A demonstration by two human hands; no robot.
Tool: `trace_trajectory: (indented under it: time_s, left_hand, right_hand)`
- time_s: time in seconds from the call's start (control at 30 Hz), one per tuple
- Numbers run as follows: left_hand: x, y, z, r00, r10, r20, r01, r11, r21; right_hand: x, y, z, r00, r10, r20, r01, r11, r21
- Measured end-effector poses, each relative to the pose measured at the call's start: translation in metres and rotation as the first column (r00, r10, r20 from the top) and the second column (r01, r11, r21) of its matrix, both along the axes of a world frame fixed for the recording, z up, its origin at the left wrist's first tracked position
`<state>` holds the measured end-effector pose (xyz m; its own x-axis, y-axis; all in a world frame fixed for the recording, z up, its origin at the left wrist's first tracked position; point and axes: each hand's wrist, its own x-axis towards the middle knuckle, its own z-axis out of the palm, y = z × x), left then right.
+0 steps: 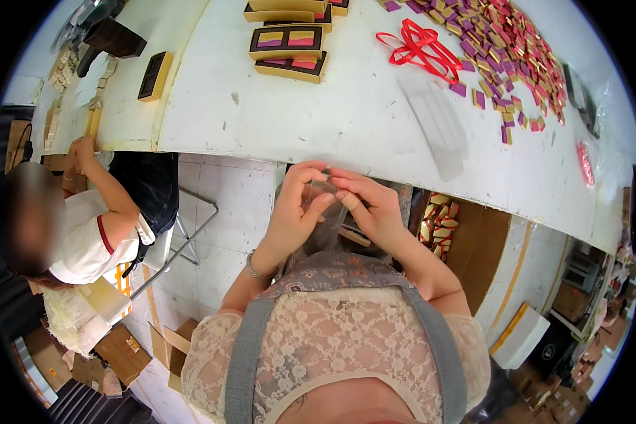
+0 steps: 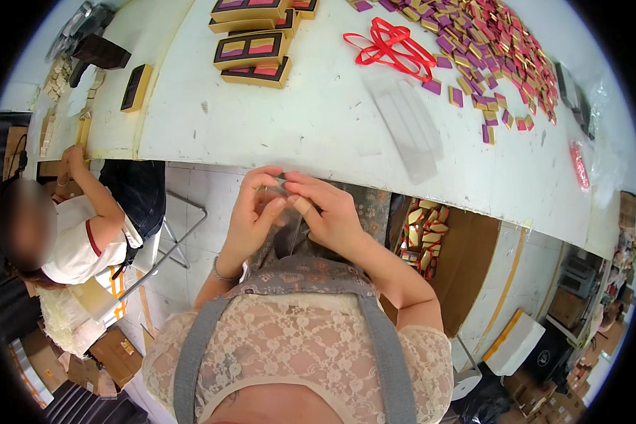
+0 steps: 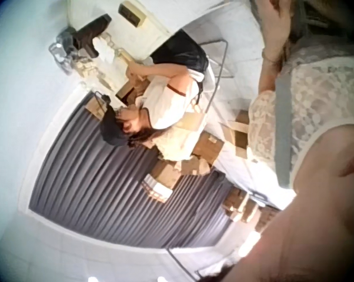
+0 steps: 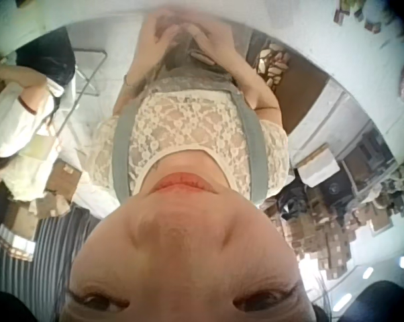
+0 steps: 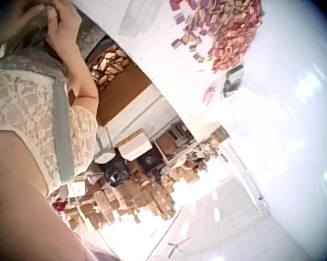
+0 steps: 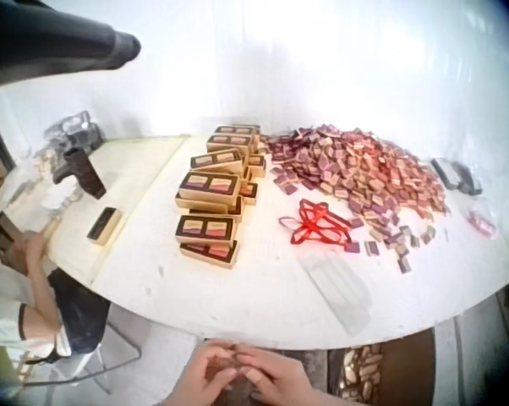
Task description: The person assembles small rectangular cosmetic compacts by placing two colored inserts into a black tray, closing the tray with a gold lid, and securing it with a red ribbon. The person repeats this process multiple times, handling the inserts, trays, lids, and ribbons by hand.
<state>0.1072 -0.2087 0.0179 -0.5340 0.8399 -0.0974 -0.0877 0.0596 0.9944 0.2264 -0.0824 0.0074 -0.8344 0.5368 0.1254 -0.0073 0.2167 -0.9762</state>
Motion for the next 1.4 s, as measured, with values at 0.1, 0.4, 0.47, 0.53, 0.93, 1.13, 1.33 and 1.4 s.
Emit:
trace_trajectory:
  time_s: [0.1, 0.4, 0.47, 0.53, 0.93, 1.13, 1.33, 1.4]
  left_hand:
    - [-0.008, -0.012, -0.002, 0.969, 0.016, -0.245, -0.037, 0.996, -0.080]
    - [-0.055, -0.013, 0.002, 0.888, 0.228, 0.398, -0.374, 0.863, 0.340]
    - [-0.080, -0.015, 0.002, 0.718, 0.081, 0.691, -0.501, 0.750, 0.433]
    - [-0.102, -0.008, 0.000, 0.588, 0.007, 0.809, -0.636, 0.622, 0.457]
    - [-0.074, 0.080, 0.018, 0.631, 0.287, 0.721, -0.752, 0.455, 0.477]
    - [-0.065, 0.080, 0.014, 0.594, 0.198, 0.780, -0.719, 0.566, 0.403]
    - [0.006, 0.078, 0.005, 0.454, -0.004, 0.891, -0.479, 0.842, 0.248]
    - [0.028, 0.070, 0.007, 0.569, -0.005, 0.823, -0.305, 0.927, 0.217]
  right_hand:
    - [-0.028, 0.010, 0.005, 0.991, 0.130, -0.010, -0.128, 0.983, 0.133]
    - [-0.188, 0.134, -0.002, 0.932, -0.277, -0.233, 0.338, 0.435, 0.835]
    - [-0.184, 0.135, -0.008, 0.941, -0.234, -0.246, 0.327, 0.431, 0.841]
    - [-0.175, 0.128, 0.002, 0.951, -0.197, -0.236, 0.308, 0.571, 0.761]
    - [-0.028, 0.032, 0.007, 0.866, -0.306, -0.395, 0.345, 0.938, 0.030]
    - [-0.005, -0.002, -0.002, 0.835, -0.089, -0.543, -0.051, 0.970, -0.237]
    - [0.001, 0.017, -0.001, 0.933, -0.086, -0.350, 0.015, 0.979, -0.202]
    - [-0.004, 0.029, -0.006, 0.859, -0.005, -0.512, -0.048, 0.995, -0.091]
